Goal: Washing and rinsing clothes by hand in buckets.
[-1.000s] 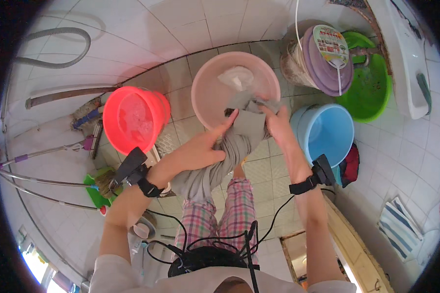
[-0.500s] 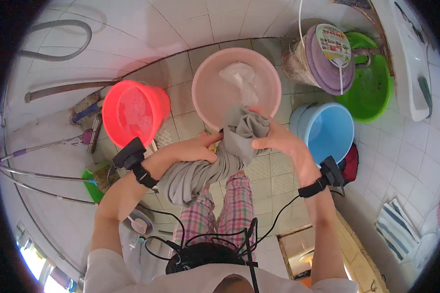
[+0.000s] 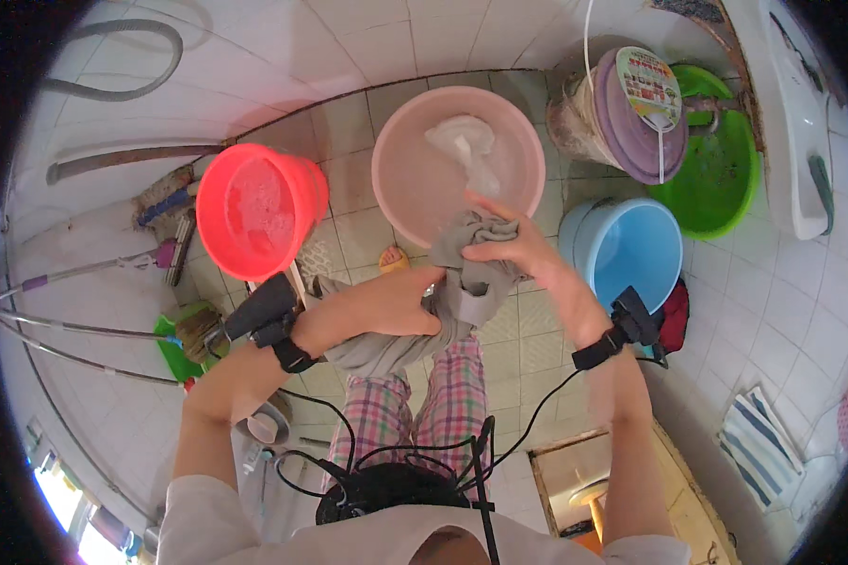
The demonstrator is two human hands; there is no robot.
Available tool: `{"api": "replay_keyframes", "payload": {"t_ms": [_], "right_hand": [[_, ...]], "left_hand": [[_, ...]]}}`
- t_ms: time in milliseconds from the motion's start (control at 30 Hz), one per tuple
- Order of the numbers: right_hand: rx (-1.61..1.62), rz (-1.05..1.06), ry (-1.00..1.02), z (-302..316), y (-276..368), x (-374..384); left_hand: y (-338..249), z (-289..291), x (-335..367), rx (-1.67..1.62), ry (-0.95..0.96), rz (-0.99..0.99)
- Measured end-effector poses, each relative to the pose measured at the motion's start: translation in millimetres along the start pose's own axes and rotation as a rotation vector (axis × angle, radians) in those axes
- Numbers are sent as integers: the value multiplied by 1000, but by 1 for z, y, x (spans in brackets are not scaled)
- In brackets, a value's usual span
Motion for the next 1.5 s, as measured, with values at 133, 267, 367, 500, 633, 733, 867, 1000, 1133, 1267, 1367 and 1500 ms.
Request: {"api": "replay_keyframes", "payload": {"t_ms": [133,267,367,500,633,733,867,1000,1133,1267,1367,1500], "right_hand": [[20,-95,106,2,8,-6],[18,-61,-102,3,27,-15],[-150,105,-140,-2,47,-23],[-647,470,-66,-23,77,-31],[-950,639,-8,-58,96,-28],[-1001,792,36,-80,105,-31],[-1166,994,156,-104,106,-37],[-1092,1258,164,-109,103,-43],[-1004,1293,80,-100,92,-49],[-979,1311,-115,-75,82,-60],[-900,1280,-177,-71,87,-69],[-768,1126,-349,-61,92,-83]], "left_hand": [[-10,13,-4,-52,214,127],[39,4,3,-173,-49,-170],[53,3,15,-818,-29,-298],[38,7,11,-997,153,161],[36,4,14,-820,174,276],[33,0,11,-855,142,258],[30,-22,6,-1111,35,230],[40,-33,7,-1464,-211,72],[74,-32,31,-1825,-484,-203],[48,-6,25,-1872,-508,-367],[45,5,16,-1997,-343,-495],[35,19,14,-2083,-287,-449]]}}
Point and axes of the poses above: each hand's wrist, its own x-axis towards the middle knuckle, its own z-axis out of the back of the hand, y = z × x, the point moved 3 cm from there along x, towards the middle knuckle, and after that the axes turned 9 degrees about x, right-handed, at the moved point
